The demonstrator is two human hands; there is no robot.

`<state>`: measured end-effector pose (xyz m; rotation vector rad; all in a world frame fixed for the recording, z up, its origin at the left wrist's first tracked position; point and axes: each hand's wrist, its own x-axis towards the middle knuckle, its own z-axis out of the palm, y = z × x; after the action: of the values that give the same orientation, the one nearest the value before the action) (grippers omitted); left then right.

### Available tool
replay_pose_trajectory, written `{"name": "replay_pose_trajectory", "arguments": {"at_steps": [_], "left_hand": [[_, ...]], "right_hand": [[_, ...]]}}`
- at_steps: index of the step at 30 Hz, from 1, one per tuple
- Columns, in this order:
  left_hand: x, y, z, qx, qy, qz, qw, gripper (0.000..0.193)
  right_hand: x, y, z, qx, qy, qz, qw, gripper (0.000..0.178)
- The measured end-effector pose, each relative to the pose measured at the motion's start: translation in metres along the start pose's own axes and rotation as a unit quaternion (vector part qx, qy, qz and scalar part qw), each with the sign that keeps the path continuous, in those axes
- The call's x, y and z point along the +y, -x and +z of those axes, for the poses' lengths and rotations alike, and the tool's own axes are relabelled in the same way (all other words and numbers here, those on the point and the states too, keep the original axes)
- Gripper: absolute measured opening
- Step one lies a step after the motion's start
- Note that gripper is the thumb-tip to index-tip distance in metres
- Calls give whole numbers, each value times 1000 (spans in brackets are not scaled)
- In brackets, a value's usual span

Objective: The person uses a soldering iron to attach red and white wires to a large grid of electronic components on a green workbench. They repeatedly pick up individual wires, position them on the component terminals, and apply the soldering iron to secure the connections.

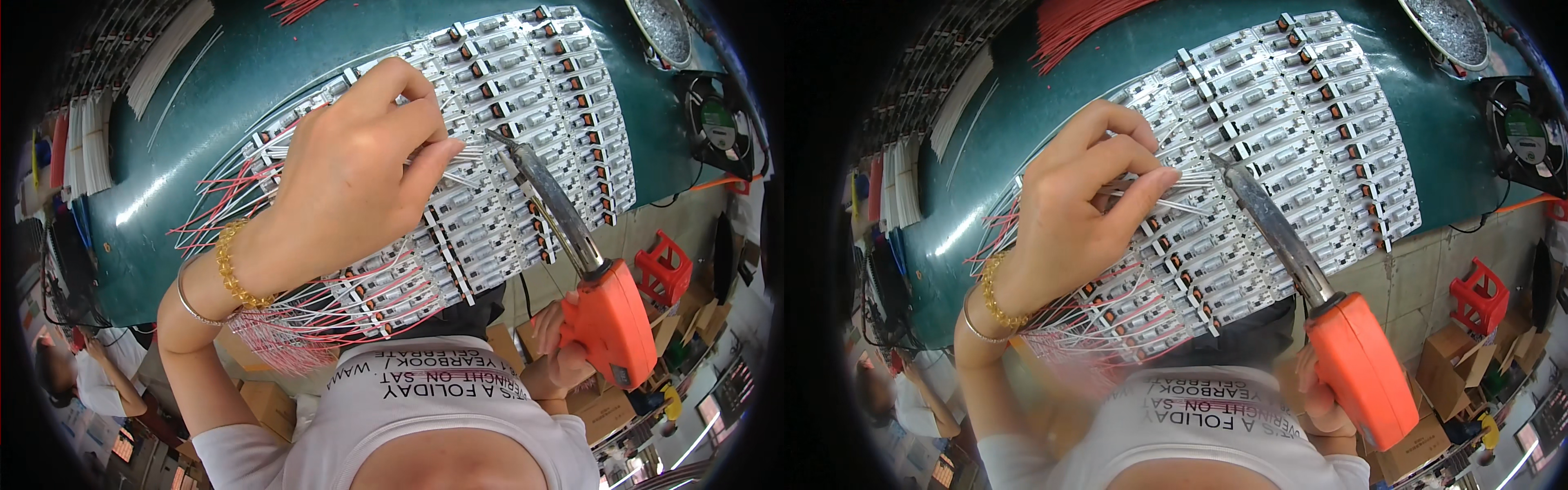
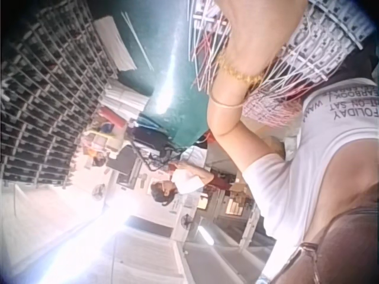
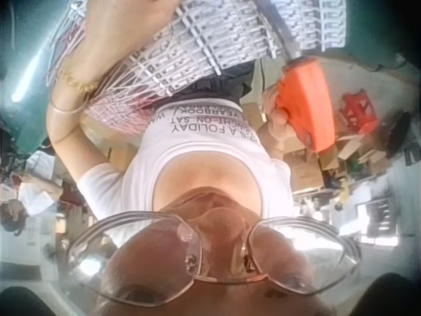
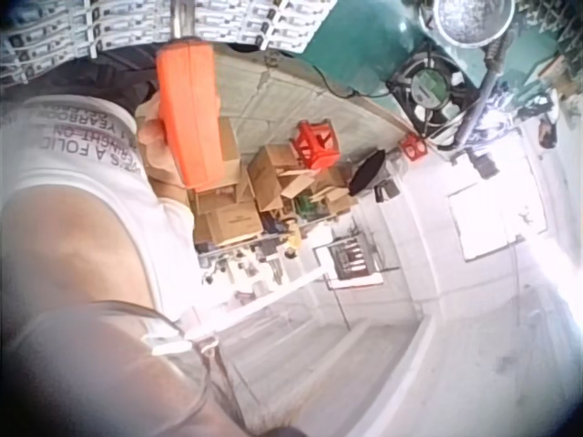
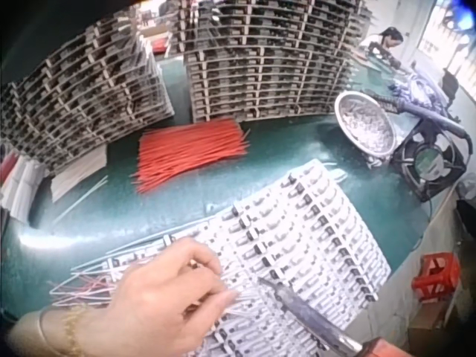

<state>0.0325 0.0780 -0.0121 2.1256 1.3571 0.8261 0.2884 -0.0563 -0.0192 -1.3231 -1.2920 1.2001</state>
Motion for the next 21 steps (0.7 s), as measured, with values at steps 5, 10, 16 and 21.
{"name": "replay_pose_trajectory", "arguments": {"at_steps": [5,10,16,21], "left_hand": [[0,1,2,14,-10,2,1000,11],[1,2,7,28,-19,5,999,11],[0,3,6,24,-25,6,999,11],[1,3,6,20,-25,0,999,10]], "right_hand": [[8,6,-4,11,0,-1,1000,70],[15,11,-8,21,-9,-18,1000,67],[22,13,-14,21,-60,-53,997,73],[21,16,-11,40,-2,-35,999,78]]}}
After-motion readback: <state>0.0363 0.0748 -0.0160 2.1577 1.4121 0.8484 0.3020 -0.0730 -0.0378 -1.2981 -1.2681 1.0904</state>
